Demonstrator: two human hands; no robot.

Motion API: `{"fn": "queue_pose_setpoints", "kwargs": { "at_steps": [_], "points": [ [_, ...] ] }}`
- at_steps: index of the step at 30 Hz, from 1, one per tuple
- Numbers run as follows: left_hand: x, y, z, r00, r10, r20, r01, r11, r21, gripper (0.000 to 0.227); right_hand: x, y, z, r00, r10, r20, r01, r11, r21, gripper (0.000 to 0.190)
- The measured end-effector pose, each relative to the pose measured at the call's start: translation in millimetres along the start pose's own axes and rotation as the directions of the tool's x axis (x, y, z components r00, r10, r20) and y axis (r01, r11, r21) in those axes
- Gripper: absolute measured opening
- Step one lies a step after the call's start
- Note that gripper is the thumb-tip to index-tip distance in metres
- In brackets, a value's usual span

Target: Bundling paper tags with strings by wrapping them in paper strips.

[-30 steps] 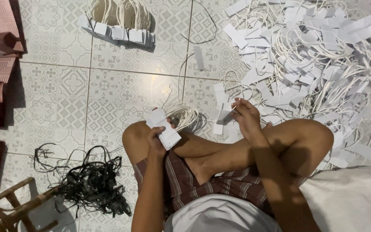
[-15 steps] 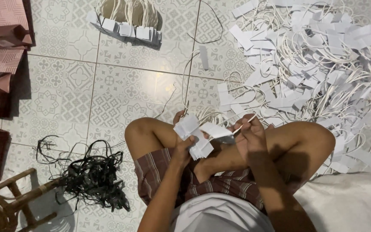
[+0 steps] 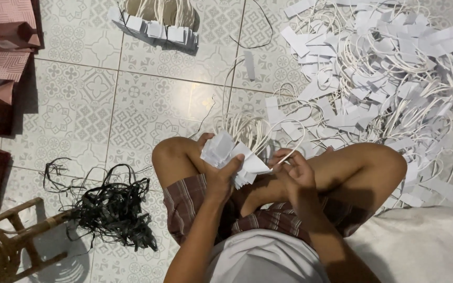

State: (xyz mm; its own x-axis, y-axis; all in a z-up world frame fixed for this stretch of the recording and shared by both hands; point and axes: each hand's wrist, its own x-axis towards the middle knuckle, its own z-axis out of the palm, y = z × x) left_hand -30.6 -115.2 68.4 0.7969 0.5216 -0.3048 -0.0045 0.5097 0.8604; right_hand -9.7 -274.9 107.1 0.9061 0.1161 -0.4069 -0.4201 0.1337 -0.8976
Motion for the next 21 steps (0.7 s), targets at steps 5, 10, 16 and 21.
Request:
{"fn": "queue_pose_setpoints", "kwargs": {
  "at_steps": [5, 10, 16, 21],
  "points": [
    [-2.9, 0.2, -10.5, 0.999, 0.036, 0.01, -0.037, 0.999, 0.036, 0.087, -9.3, 13.6, -12.6, 0.996, 0.078, 0.036, -0.067, 0.967, -0.245, 0.038],
    [-19.4, 1.8, -23.9, 0.994, -0.019, 0.106, 0.001, 0.985, 0.173, 0.061, -10.3, -1.2, -13.0, 0.995, 0.099, 0.006, -0.097, 0.981, -0.169, 0.025],
    [-28.5, -3.3, -15.4, 0.905, 0.257, 0.339, -0.367, 0.873, 0.32, 0.043, -5.0, 5.3, -19.2, 0.984, 0.144, -0.1, -0.159, 0.974, -0.164, 0.024],
    [-18.7, 25.9, -18.5, 0.98, 0.102, 0.17, -0.144, 0.954, 0.263, 0.035, -10.0, 5.3, -14.8, 0.985, 0.098, -0.139, -0.145, 0.912, -0.383, 0.022]
  ]
}}
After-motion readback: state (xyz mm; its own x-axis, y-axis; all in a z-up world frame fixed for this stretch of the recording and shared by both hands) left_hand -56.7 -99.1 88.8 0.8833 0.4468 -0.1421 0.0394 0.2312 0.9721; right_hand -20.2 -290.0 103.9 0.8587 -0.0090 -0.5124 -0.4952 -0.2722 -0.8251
